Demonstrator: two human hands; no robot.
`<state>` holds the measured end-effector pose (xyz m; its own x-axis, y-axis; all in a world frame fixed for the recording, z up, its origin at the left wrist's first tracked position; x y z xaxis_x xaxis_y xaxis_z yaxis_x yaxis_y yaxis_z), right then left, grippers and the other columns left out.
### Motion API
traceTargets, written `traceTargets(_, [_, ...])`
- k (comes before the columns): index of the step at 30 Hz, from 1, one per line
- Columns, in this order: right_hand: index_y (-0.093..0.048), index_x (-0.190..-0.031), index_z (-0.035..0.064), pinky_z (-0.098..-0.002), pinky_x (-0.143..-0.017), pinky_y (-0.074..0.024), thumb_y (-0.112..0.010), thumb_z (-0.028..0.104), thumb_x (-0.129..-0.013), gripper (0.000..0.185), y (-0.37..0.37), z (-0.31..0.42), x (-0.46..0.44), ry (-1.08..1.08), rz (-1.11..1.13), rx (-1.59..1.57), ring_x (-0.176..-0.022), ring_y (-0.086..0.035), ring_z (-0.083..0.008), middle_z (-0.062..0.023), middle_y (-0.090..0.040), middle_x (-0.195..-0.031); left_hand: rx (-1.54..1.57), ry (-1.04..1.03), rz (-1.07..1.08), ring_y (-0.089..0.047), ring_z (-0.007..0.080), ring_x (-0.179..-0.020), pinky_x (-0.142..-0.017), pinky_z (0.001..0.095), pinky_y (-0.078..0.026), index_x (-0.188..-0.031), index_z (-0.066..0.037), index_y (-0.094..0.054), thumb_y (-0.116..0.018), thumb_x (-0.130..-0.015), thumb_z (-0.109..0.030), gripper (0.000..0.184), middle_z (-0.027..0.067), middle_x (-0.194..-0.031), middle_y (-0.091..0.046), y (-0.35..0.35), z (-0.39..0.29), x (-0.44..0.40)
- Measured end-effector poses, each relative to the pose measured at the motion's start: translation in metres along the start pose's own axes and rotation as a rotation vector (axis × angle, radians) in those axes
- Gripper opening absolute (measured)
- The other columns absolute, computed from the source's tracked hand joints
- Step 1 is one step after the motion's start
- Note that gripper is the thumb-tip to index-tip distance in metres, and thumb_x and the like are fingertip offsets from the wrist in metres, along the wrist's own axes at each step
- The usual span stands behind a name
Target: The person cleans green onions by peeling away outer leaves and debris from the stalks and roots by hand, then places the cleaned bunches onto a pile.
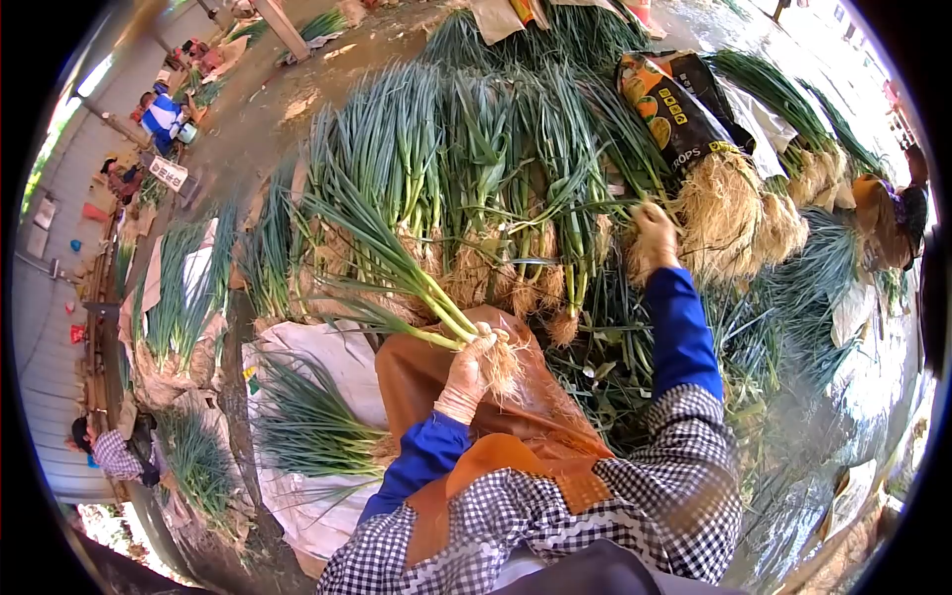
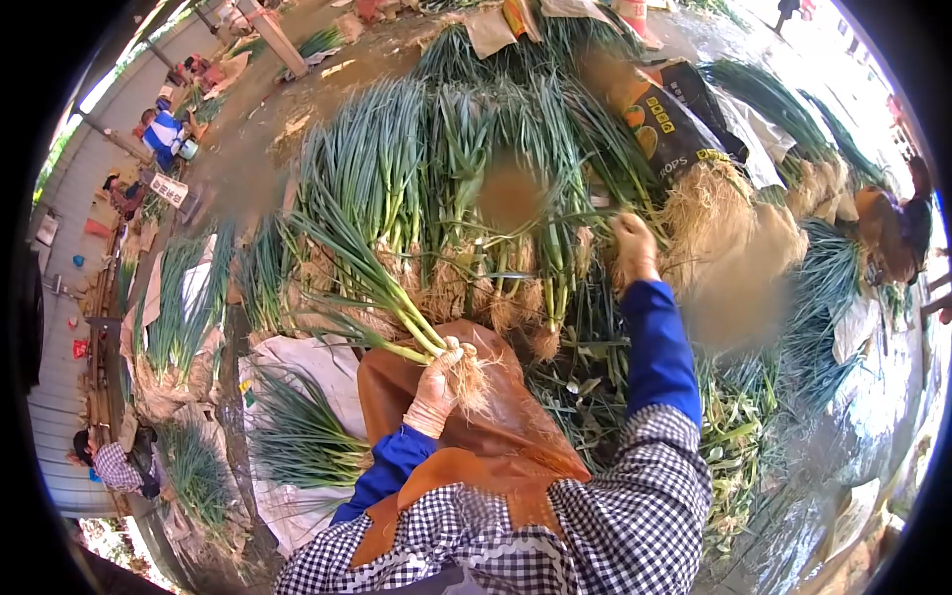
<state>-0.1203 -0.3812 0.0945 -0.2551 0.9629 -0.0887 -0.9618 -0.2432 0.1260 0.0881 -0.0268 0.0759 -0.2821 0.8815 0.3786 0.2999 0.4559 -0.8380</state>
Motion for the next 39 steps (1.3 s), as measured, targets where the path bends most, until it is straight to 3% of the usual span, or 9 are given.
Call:
traceTargets(5, [-0.051,-0.087,0.0023,-0.0282,-0.063,-0.0413,-0.058,0.025,-0.086,0.024,0.108,-0.003,0.149,-0.382,0.567,0.772,-0.068,-0.049,-0.0128,-0.0059,-0.054,-0.078,-0.007,0.042,0.018,-0.06,0.0178,-0.091,-0.076,0.0311,-0.053,-0.092,-0.01,-0.058,-0.057,-0.082,0.002,0.016,0.0047,-0.089,-0.06,0.002,0.004,-0.003])
traceTargets(8, [-0.049,-0.105,-0.0006,-0.0302,-0.071,-0.0455,-0.059,0.03,-0.085,0.038,0.063,0.025,0.212,-0.539,0.881,0.58,-0.08,-0.055,-0.0161,-0.0109,-0.058,-0.093,0.024,0.035,-0.067,-0.061,0.0186,-0.081,-0.07,0.0313,-0.053,-0.09,-0.008,-0.055,-0.057,-0.081,0.004,0.015,0.0062,-0.088,-0.059,-0.007,0.007,-0.004])
traceTargets(14, [-0.051,-0.119,-0.0044,-0.0327,-0.079,-0.0482,-0.064,0.044,-0.079,0.064,-0.056,-0.064,0.075,-0.225,0.295,0.678,-0.088,-0.062,-0.0251,-0.0203,-0.063,-0.099,-0.005,-0.018,-0.014,-0.061,0.0189,-0.086,-0.073,0.0315,-0.054,-0.091,-0.008,-0.055,-0.056,-0.081,0.003,0.014,0.0053,-0.088,-0.059,-0.003,0.012,-0.007])
traceTargets(18, [-0.055,-0.105,-0.0025,-0.0287,-0.06,-0.0419,-0.055,0.016,-0.089,0.025,-0.088,-0.082,0.031,-0.528,0.313,-0.349,-0.066,-0.052,-0.0196,-0.0079,-0.057,-0.078,-0.139,-0.054,-0.011,-0.059,0.0211,-0.093,-0.082,0.0306,-0.049,-0.088,-0.007,-0.055,-0.056,-0.08,0.004,0.014,0.0102,-0.102,-0.06,-0.016,0.01,0.0])
traceTargets(19, [-0.055,-0.102,0.0016,-0.0252,-0.055,-0.0393,-0.054,0.013,-0.089,0.018,-0.086,-0.032,0.041,-0.252,0.266,0.083,-0.06,-0.047,-0.0126,-0.0012,-0.052,-0.072,-0.157,-0.083,-0.05,-0.061,0.0198,-0.086,-0.075,0.0293,-0.052,-0.086,-0.007,-0.055,-0.057,-0.079,0.003,0.013,0.0104,-0.104,-0.061,-0.017,0.016,-0.002])
traceTargets(24, [-0.055,-0.101,0.0031,-0.0165,-0.049,-0.0348,-0.049,0.016,-0.092,0.017,-0.07,0.073,0.117,-0.354,0.361,-0.524,-0.055,-0.041,-0.0027,0.0049,-0.047,-0.072,-0.142,0.084,-0.216,-0.059,0.0126,-0.08,-0.074,0.0243,-0.051,-0.102,-0.01,-0.059,-0.066,-0.079,-0.001,0.026,-0.0016,-0.087,-0.059,-0.02,0.078,-0.027])
traceTargets(29, [-0.055,-0.092,0.0043,-0.0195,-0.053,-0.0329,-0.05,0.018,-0.09,0.015,-0.091,0.066,0.198,-0.335,0.484,-0.509,-0.057,-0.041,-0.0056,0.0041,-0.044,-0.066,0.068,0.291,0.094,-0.06,0.0184,-0.09,-0.08,0.0324,-0.052,-0.101,-0.008,-0.057,-0.063,-0.081,-0.004,0.02,0.0042,-0.09,-0.06,-0.021,0.128,-0.04])
traceTargets(37, [-0.049,-0.082,0.0063,-0.0187,-0.045,-0.0305,-0.052,0.008,-0.083,0.004,0.006,0.077,0.252,-0.563,0.24,-0.826,-0.052,-0.04,-0.0053,0.0035,-0.044,-0.066,0.043,0.154,-0.071,-0.063,0.0241,-0.083,-0.076,0.0342,-0.054,-0.093,0.005,-0.059,-0.048,-0.078,0.007,0.018,0.0132,-0.089,-0.063,0.009,0.104,-0.053])
traceTargets(39, [-0.05,-0.081,0.0081,-0.0249,-0.054,-0.0434,-0.056,0.021,-0.081,0.014,0.076,0.054,0.254,-0.301,-0.175,-0.605,-0.055,-0.045,-0.0099,-0.0011,-0.047,-0.066,-0.021,0.079,-0.334,-0.062,0.0249,-0.08,-0.076,0.0359,-0.053,-0.086,0.002,-0.057,-0.051,-0.076,0.006,0.012,0.0108,-0.083,-0.061,0.027,0.089,-0.055])
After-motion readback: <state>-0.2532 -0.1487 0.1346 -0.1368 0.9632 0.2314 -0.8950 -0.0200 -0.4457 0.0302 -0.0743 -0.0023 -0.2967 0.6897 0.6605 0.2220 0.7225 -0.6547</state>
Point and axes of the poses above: each hand's wrist, its own x-axis away from the middle knuckle, its own y-axis out of the back of the hand, z = x × y, the point moved 5 cm from there along -x, towards the middle knuckle
